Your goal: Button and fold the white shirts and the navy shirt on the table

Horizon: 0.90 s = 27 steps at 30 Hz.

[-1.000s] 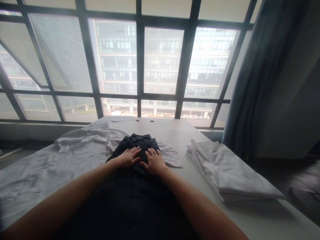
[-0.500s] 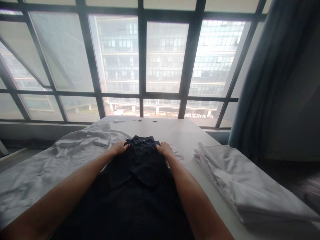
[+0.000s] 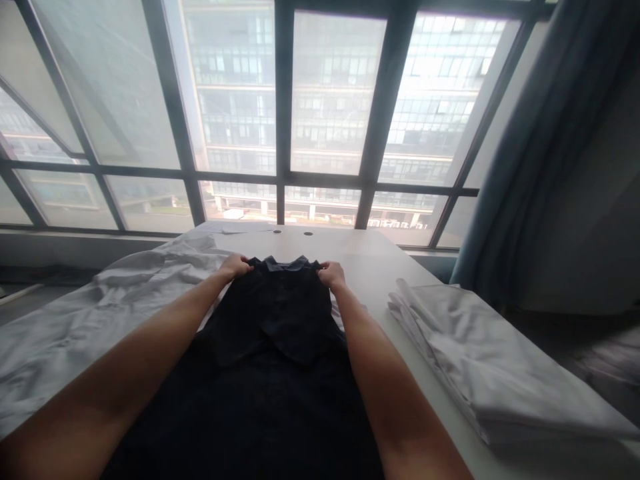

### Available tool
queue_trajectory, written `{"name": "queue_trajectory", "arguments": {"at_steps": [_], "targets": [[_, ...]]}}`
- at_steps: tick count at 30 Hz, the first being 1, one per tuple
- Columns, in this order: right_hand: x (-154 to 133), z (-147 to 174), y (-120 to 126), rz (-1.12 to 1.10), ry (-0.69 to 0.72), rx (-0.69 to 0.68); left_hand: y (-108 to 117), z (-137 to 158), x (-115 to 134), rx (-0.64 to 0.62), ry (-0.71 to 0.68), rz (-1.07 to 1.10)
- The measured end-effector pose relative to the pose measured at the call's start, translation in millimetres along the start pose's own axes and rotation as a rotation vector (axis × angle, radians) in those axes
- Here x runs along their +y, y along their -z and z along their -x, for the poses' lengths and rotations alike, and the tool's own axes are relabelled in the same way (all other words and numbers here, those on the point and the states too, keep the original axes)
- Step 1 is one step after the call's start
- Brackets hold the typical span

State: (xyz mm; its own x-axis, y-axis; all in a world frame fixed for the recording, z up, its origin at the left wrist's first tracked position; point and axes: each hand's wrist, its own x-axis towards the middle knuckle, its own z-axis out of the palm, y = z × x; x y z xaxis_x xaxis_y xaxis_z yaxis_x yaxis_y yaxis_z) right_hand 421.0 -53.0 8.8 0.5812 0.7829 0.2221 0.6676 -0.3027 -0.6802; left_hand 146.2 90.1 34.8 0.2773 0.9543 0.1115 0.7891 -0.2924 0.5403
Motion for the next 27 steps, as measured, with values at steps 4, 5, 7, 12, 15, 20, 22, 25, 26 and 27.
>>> {"name": "queue_trajectory", "arguments": {"at_steps": [4, 5, 7, 12, 15, 20, 22, 25, 26, 27], "targets": [[-21, -11, 28, -0.027, 0.01, 0.156, 25, -7, 28, 0.211, -0.046, 0.033], [-27, -13, 35, -0.012, 0.013, 0.197, 29, -7, 36, 0.252, -0.063, 0.044], [-37, -12, 43, 0.034, 0.017, 0.226, 29, -5, 47, 0.266, -0.089, 0.057], [-41, 25, 35, 0.239, 0.081, -0.057, -1, 34, 41, -0.036, -0.176, -0.126], [-30, 70, 26, 0.342, 0.145, -0.195, -22, 76, 19, -0.175, -0.327, -0.24], [-10, 141, 32, 0.581, 0.294, -0.356, -27, 141, -21, -0.214, -0.445, -0.429], [-3, 159, 42, 0.6, 0.282, -0.416, -18, 162, -33, -0.247, -0.4, -0.456], [5, 178, 59, 0.628, 0.233, -0.479, -1, 188, -46, -0.303, -0.336, -0.485], [8, 184, 64, 0.632, 0.212, -0.494, 5, 196, -50, -0.316, -0.315, -0.491], [11, 190, 69, 0.631, 0.193, -0.504, 10, 203, -53, -0.325, -0.293, -0.495]]}}
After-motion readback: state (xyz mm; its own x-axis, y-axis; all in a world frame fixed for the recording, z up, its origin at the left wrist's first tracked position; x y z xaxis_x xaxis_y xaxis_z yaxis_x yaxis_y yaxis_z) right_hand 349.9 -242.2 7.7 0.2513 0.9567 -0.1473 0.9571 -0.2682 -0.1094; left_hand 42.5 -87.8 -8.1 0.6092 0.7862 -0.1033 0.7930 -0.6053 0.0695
